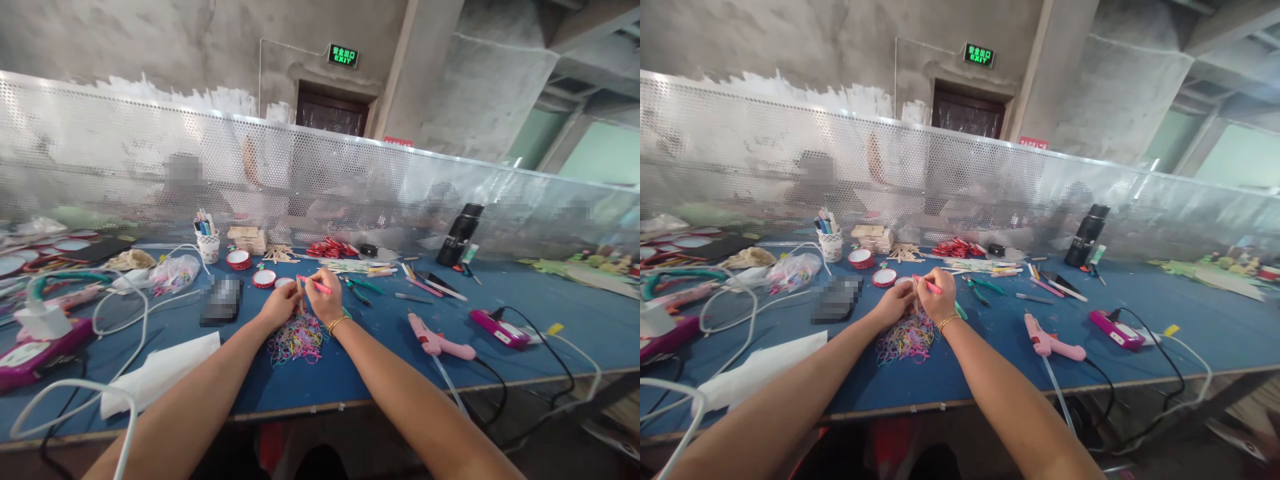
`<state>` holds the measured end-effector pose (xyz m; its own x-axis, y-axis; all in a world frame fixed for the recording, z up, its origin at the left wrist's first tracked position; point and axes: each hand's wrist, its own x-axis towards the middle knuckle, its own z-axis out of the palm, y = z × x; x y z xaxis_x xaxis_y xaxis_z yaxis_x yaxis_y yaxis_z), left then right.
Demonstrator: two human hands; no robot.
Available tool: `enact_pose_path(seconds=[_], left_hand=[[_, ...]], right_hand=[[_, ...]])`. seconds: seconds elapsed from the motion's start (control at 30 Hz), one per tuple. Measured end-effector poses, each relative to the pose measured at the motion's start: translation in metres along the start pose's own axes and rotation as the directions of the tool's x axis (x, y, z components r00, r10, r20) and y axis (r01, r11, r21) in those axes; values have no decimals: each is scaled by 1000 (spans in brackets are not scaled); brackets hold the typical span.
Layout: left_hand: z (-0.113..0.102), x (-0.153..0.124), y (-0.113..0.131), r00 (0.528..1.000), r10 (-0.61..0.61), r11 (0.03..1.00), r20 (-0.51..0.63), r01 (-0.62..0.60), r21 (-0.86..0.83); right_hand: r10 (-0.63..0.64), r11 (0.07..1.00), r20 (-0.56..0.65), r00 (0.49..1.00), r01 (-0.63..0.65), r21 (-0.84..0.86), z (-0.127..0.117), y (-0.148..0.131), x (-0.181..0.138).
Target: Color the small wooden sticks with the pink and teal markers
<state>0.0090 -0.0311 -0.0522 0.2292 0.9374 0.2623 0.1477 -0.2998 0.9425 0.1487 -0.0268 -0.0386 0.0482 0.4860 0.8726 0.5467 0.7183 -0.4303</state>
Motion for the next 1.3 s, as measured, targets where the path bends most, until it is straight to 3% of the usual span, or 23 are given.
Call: enact_pose_path(seconds=[1.3], left_hand=[[0,-2,1,1000,0,1000,3,0,-23]], right_hand=[[2,1000,28,1000,-2,3,0,-3,-1]])
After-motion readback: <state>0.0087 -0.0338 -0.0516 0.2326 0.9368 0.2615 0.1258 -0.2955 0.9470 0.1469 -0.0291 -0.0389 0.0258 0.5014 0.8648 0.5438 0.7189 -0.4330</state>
